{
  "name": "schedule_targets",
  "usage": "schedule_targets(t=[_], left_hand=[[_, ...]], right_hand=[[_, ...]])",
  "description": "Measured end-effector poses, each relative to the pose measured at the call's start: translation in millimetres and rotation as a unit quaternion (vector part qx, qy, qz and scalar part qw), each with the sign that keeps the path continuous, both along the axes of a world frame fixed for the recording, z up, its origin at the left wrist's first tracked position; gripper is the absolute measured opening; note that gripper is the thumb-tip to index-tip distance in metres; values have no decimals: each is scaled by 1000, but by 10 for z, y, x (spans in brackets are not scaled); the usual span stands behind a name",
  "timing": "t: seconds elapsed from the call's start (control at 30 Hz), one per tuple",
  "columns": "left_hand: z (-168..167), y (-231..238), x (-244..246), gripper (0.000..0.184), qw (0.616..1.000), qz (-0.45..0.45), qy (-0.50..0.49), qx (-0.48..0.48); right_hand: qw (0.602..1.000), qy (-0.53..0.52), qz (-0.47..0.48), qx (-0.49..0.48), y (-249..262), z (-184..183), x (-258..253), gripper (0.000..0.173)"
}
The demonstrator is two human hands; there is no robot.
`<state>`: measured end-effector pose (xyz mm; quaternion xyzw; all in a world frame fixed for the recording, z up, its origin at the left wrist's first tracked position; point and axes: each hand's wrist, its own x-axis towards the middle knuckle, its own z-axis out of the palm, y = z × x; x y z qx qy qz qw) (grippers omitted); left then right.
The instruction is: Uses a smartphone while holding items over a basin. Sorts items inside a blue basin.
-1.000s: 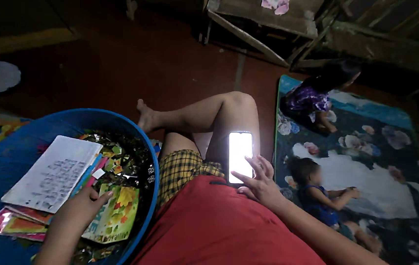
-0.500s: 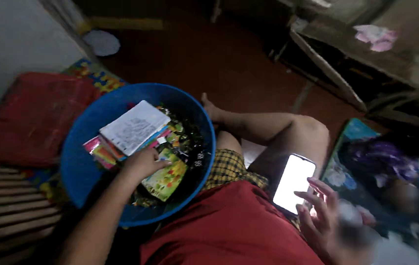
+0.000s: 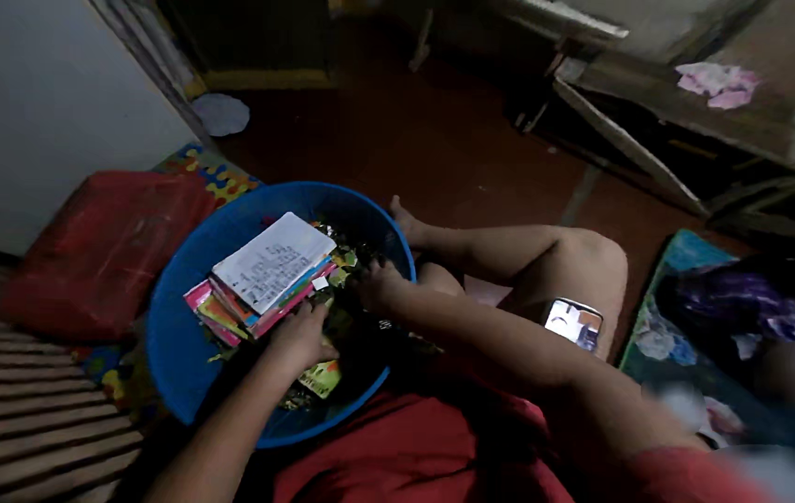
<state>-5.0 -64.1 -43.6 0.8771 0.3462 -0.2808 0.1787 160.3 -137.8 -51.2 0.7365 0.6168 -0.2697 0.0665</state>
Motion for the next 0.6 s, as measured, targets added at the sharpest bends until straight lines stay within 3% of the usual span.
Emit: schedule_targets(t=[0.1,0.27,0.6], left_hand=[[5,42,-3,72,1000,-16,-7,1],[94,294,-21,47,998,-5,-37,-41],[111,249,11,34,976,74,-200,51]], right_hand=[[1000,0,-25,-9,31,-2,-204,57],[998,18,-55,32,-158,-11,-257,40],[986,37,-40,158,-420,266,-167,33]])
